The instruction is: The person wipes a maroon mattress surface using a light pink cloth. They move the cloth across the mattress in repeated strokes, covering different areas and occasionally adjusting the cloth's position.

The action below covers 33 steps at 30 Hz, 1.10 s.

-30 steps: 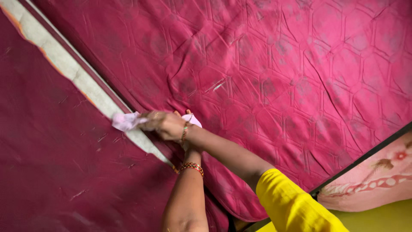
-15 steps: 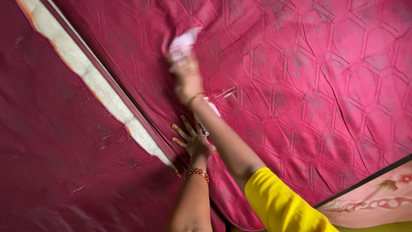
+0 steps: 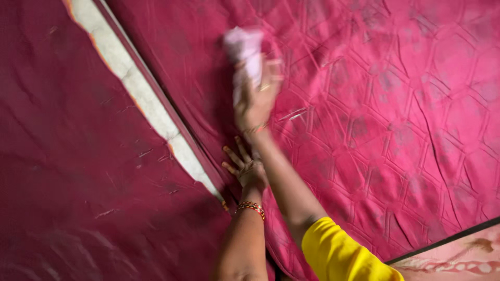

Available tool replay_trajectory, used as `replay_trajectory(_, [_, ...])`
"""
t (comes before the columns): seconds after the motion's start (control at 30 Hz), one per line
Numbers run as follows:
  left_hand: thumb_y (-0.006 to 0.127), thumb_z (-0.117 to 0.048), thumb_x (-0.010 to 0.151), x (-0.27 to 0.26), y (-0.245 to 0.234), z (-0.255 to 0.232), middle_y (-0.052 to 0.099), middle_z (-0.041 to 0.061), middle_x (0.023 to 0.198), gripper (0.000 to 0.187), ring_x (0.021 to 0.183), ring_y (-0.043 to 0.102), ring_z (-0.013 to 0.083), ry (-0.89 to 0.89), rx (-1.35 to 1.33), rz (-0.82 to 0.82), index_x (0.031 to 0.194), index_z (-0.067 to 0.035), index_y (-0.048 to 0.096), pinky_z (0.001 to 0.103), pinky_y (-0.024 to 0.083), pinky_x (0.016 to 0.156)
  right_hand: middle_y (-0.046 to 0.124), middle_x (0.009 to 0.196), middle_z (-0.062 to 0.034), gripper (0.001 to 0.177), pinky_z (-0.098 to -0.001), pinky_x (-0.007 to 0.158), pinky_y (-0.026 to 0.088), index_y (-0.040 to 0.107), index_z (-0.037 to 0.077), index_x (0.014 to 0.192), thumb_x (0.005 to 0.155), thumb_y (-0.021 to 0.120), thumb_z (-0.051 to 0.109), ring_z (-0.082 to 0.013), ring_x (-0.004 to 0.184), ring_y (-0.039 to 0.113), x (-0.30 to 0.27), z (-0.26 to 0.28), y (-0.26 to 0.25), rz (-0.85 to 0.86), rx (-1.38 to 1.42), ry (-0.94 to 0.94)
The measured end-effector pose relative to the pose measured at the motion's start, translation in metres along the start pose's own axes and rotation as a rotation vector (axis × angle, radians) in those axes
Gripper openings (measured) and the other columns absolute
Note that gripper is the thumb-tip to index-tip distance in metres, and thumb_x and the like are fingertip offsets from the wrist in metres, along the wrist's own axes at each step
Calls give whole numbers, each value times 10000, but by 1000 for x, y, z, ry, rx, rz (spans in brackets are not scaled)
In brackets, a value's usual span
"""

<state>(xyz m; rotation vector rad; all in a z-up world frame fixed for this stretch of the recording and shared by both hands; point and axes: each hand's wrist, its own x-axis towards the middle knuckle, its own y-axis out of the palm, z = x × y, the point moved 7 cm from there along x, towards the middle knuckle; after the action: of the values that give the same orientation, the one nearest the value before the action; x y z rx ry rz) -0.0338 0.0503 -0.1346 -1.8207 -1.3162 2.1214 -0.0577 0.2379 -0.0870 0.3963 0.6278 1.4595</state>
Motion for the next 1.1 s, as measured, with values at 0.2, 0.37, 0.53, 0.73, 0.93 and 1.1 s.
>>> replay_trajectory(0.2, [557,-599,891,0,3,-2,-208,142,1678,997,1462,-214,592,66,28,-182,1648,-260,4,831,2,1101,469,1526,-228,571,-447,1105,492,602,219,1402,855,650,61,-383,1328,522,-8,8,48,325,-1471,-586])
replay_trajectory(0.37, [692,-590,772,-8,-2,4,-243,144,1677,1188,1471,-242,571,41,9,-66,1647,-259,-42,810,-23,1117,523,1511,-226,616,-483,1166,447,677,126,1311,729,692,-76,-375,1392,494,-86,-56,102,978,-1101,-533])
replay_trajectory(0.53, [827,-580,653,-19,-29,-2,-277,146,1677,1387,1480,-270,549,0,-46,75,1645,-258,-87,789,-48,1133,726,1082,-121,602,-444,949,576,824,127,1074,612,568,-163,-337,1103,657,-40,-28,64,795,-975,-395])
replay_trajectory(0.73, [984,-567,496,-22,-41,-6,-322,147,1666,1624,1480,-313,525,-19,-158,122,1630,-267,-140,773,-86,1142,417,1562,-278,390,-511,1215,323,570,122,1415,1036,643,182,-468,1477,391,94,90,-81,-544,-1670,-676])
replay_trajectory(0.93, [976,-581,477,-18,-33,-4,-304,140,1668,1613,1482,-300,525,0,-151,89,1640,-281,-101,769,-86,1150,373,1583,-265,707,-435,1224,342,575,110,1458,767,548,-40,-426,1469,380,160,17,-72,-167,-1584,-394])
replay_trajectory(1.1, [926,-629,530,-14,-24,-3,-272,145,1694,1541,1497,-269,536,-8,-98,89,1660,-258,-53,768,-37,1161,229,1681,-228,801,-435,999,509,400,117,1548,781,537,-71,-385,1278,560,105,-116,56,723,-1649,-51])
